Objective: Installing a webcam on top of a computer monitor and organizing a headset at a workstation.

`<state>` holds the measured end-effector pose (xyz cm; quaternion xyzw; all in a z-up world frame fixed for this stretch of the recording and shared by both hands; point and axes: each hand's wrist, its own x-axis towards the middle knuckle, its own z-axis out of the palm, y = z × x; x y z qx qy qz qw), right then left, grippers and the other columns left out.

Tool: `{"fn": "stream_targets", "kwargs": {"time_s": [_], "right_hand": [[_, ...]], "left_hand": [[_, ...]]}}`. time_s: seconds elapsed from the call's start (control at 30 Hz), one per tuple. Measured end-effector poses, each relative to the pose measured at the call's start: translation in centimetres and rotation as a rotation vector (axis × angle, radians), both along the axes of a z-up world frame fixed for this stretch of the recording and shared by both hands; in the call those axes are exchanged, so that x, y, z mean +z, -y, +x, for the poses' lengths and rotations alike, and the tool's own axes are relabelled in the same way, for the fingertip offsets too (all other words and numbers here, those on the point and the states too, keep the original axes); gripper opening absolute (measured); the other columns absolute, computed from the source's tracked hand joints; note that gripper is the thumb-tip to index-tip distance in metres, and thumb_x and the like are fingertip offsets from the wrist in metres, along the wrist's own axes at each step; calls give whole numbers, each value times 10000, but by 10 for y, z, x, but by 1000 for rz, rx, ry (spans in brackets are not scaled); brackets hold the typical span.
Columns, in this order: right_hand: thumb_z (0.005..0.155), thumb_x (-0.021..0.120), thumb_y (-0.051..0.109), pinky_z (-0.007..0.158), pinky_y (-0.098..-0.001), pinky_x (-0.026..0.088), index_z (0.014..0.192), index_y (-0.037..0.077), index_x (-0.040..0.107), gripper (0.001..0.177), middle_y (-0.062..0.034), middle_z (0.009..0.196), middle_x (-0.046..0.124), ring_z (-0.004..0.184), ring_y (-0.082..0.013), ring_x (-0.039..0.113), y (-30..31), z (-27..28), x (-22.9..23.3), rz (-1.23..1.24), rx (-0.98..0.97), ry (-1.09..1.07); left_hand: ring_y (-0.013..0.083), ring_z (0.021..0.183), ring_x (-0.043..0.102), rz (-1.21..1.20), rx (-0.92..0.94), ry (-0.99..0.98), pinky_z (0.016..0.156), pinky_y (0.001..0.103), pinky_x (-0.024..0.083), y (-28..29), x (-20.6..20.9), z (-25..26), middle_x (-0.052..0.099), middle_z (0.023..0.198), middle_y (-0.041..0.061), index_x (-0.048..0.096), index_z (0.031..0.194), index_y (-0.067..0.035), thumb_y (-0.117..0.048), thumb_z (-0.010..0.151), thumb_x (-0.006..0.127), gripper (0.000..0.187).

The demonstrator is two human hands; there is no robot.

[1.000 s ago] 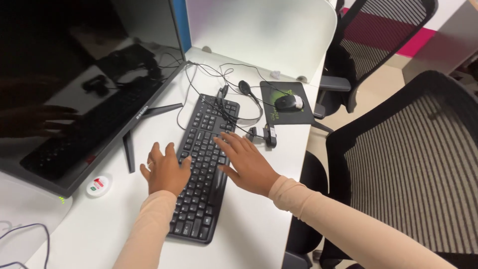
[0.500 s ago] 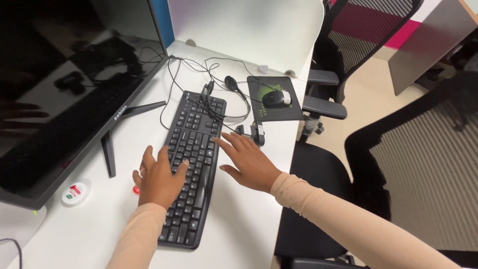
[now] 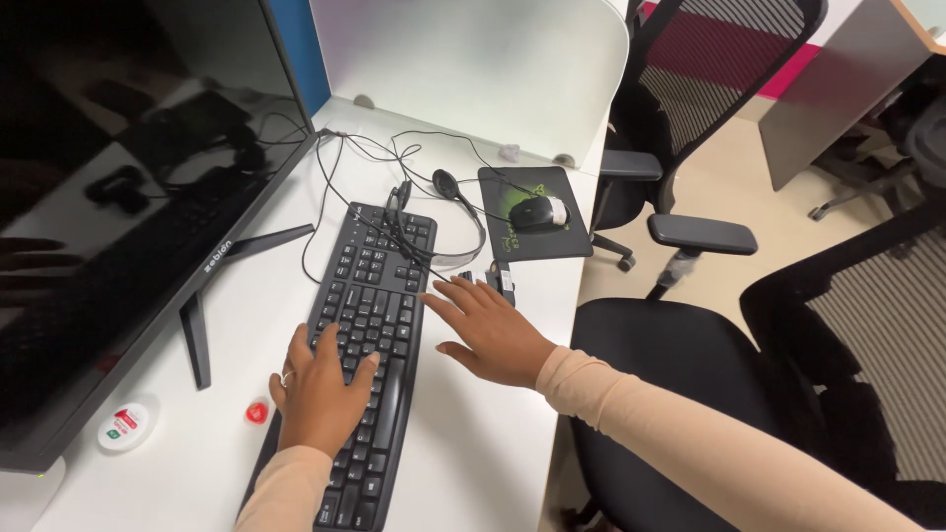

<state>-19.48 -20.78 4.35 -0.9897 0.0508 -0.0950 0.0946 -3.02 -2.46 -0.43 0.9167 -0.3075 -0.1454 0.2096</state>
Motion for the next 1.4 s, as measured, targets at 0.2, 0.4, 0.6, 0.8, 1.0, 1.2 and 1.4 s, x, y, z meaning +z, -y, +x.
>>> {"fn": "stream_targets", "kwargs": {"time_s": [0.2, 0.4, 0.6, 0.8, 1.0, 1.2, 1.4], "right_hand": [[963, 663, 282, 1184, -547, 282, 1531, 85, 376, 667, -209, 1566, 387, 1453, -434, 330, 10, 9, -1, 2, 47, 6], [926, 693, 245, 1183, -565, 290, 1474, 87, 471, 612, -197, 1553, 419, 1459, -412, 355, 15, 47, 6, -85, 139, 71], [895, 711, 264, 1180, -566, 295, 1431, 92, 518, 595, -199, 1525, 446, 1444, -411, 365, 47, 108, -12, -154, 248, 88], [913, 699, 255, 1170, -540, 327, 1364, 71, 600, 498, -179, 1464, 517, 1407, -390, 423, 99, 175, -35, -195, 608, 60], [938, 676, 184, 1155, -483, 401, 1297, 27, 652, 393, -168, 1390, 580, 1354, -354, 504, 143, 214, -25, -45, 870, 40], [927, 669, 166, 1095, -458, 436, 1267, 38, 663, 364, -149, 1371, 593, 1335, -336, 512, 168, 225, -33, 31, 875, 21], [903, 687, 131, 1079, -455, 460, 1188, 55, 693, 295, -136, 1311, 627, 1287, -331, 564, 187, 212, -20, 20, 858, 136]], "left_hand": [[386, 1519, 221, -13, 28, 32, 1209, 635, 76, 7, 5, 9, 187, 1632, 190, 405, 1505, -135, -493, 902, 660, 745], [393, 1525, 180, -15, 74, 88, 1202, 647, 70, 22, 3, 23, 188, 1624, 210, 393, 1508, -107, -468, 911, 665, 748], [403, 1526, 176, 69, 180, 73, 1208, 641, 95, 38, 11, 17, 183, 1630, 197, 381, 1518, -116, -442, 917, 676, 744], [434, 1507, 197, 65, 331, 115, 1201, 641, 116, 67, 4, 20, 211, 1621, 210, 389, 1514, -108, -429, 936, 666, 717], [402, 1514, 184, 118, 529, 12, 1207, 619, 117, 123, 1, 20, 220, 1620, 176, 402, 1491, -118, -436, 928, 664, 697], [386, 1495, 231, 36, 534, 64, 1201, 617, 142, 164, 5, 12, 285, 1584, 162, 476, 1438, -107, -397, 917, 677, 629], [398, 1444, 312, -35, 431, 162, 1162, 613, 217, 180, -5, 6, 400, 1515, 176, 549, 1370, -83, -338, 868, 731, 592]]}}
